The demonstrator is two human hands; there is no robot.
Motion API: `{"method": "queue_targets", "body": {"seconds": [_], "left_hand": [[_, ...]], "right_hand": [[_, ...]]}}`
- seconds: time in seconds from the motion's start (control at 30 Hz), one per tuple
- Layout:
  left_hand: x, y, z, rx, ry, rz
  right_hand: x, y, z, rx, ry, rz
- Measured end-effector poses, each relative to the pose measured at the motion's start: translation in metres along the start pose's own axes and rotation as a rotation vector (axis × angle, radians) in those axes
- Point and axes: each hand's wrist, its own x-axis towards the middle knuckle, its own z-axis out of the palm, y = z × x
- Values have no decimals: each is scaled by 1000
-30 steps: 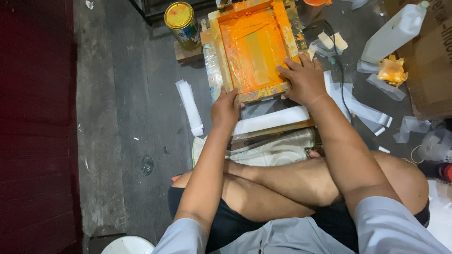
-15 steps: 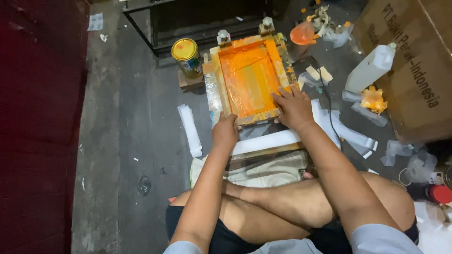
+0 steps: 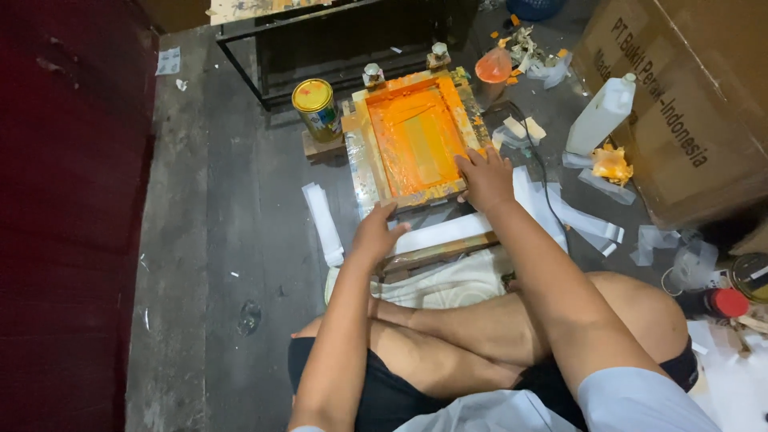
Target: Screen printing orange ink onto white straps using a manual screen and squeegee.
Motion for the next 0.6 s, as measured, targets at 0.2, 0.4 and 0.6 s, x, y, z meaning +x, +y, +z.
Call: {"method": "queue_targets", "body": {"seconds": [0.2, 0.4, 0.6], "left_hand": [[-16, -7, -33, -78, 115, -45], [-10, 10, -38, -117, 71, 8], [0, 12, -41, -148, 48, 6]], "right_hand": [[-28, -14, -13, -60, -1, 2], [-2, 1, -13, -148, -78, -2], [47, -11, -40, -201, -120, 28]]}}
